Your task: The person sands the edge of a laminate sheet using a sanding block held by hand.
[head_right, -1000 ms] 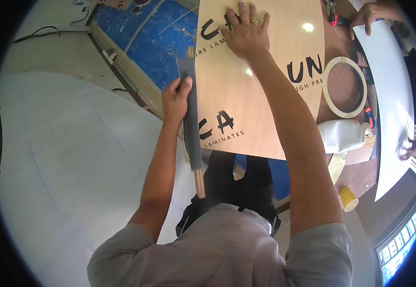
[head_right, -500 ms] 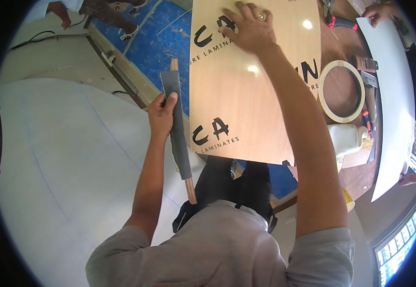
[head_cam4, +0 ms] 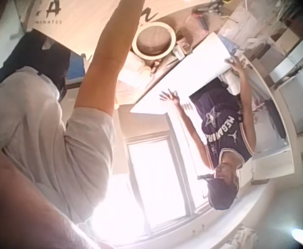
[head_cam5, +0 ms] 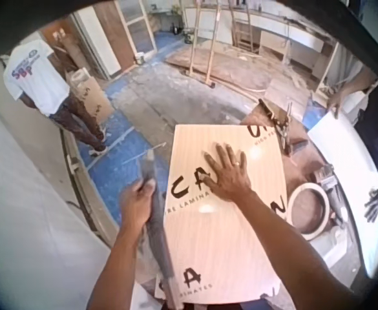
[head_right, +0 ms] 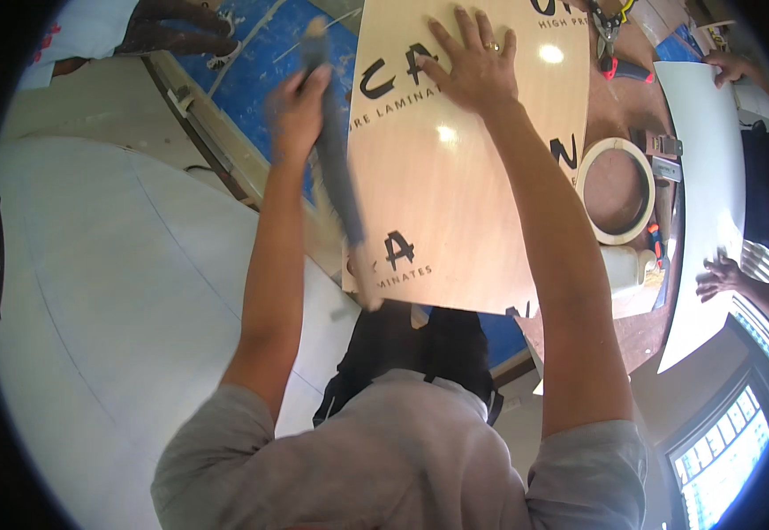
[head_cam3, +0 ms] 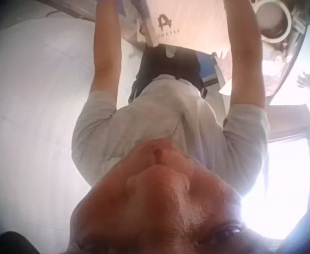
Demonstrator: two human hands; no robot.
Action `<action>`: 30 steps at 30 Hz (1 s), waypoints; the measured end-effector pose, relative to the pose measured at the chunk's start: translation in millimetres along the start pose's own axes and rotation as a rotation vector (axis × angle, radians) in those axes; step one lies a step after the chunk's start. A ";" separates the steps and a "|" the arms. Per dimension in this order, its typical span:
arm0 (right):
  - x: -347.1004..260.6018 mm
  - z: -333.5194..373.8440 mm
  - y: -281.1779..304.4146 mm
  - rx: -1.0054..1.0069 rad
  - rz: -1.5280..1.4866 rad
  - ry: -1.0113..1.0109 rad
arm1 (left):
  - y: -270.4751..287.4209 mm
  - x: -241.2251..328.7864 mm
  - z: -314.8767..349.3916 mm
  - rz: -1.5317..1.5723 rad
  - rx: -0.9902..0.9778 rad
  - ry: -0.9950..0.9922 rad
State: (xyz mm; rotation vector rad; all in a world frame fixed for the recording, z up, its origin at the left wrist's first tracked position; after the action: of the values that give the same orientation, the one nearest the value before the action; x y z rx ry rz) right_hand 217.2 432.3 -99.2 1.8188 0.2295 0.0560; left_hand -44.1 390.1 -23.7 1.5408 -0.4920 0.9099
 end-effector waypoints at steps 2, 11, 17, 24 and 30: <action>1.0 -3.0 6.0 0.051 -0.026 -0.006 | 39.7 -36.3 36.0 -0.013 0.047 -0.023; -2.0 1.9 6.9 -0.007 -0.027 -0.011 | -20.6 -24.5 45.0 -0.363 0.077 -0.163; -10.8 2.5 6.7 -0.001 -0.046 0.033 | -69.0 24.2 -110.9 -0.358 0.258 -0.330; -1.7 1.9 8.9 0.052 -0.042 0.011 | 46.5 -20.9 30.6 -0.178 0.008 -0.058; -6.0 4.5 6.6 -0.028 0.013 0.011 | 16.5 -64.0 132.4 -0.375 -0.044 0.032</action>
State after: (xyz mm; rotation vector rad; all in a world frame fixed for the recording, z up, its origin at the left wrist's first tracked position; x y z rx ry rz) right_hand 212.9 425.3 -93.5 1.7930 0.2240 0.0780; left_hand -59.7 247.3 -59.4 1.5107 -0.1874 0.6278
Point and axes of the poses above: each hand's wrist, its own z-axis away from the middle knuckle, its own y-axis out of the back of the hand, x = y × z, the point moved 9 cm from there along -z, towards the middle knuckle, and after that the axes turned 5 degrees about x, right-handed, at the moved point
